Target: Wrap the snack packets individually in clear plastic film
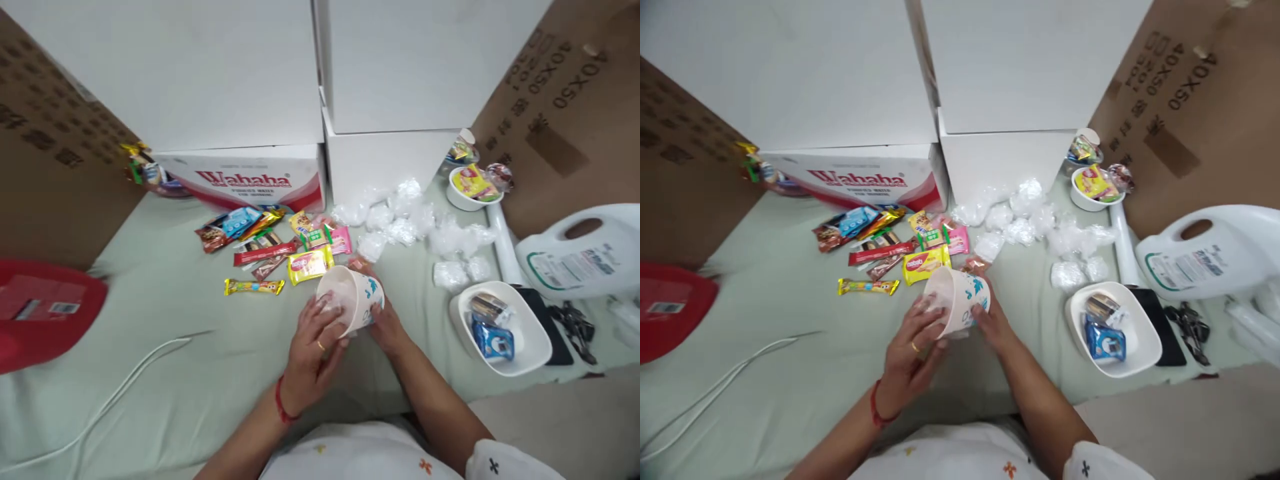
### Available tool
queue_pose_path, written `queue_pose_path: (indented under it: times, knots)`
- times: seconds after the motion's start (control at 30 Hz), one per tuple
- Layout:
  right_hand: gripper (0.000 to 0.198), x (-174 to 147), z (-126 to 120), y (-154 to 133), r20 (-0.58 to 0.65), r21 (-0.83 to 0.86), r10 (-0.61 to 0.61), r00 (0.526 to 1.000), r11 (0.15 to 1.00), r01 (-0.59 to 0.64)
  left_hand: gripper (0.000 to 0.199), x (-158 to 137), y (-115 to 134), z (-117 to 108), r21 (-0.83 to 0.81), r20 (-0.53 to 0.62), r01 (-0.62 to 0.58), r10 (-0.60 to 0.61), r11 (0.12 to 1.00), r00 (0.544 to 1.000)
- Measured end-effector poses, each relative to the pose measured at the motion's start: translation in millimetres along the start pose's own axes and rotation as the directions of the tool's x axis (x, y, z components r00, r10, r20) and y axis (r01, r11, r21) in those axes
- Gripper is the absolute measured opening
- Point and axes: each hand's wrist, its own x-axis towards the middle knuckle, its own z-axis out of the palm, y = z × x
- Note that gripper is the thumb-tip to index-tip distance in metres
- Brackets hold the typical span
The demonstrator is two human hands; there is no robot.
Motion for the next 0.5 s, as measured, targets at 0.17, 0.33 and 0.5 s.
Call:
queue_pose_path:
  times: [0.17, 0.33, 0.5]
  knots:
    - [0.088, -2, -6, -2, 0.034, 0.342, 0.156, 0.987, 0.926, -0.158, 0.034, 17, 4, 11, -0.107, -0.053, 0.237, -0.244, 0.966, 0.968]
    - [0.08, -2, -8, -2, 0.001, 0.362, 0.093, 0.996, 0.928, -0.087, 0.061, 43, 10, 11, 0.216, 0.25, 0.154, -0.208, 0.964, 0.946]
    - [0.083, 0, -10, 6, -0.02, 0.311, 0.129, 0.991, 0.943, -0.117, 0.034, 53, 11, 32, 0.459, 0.265, 0.148, -0.294, 0.876, 0.918]
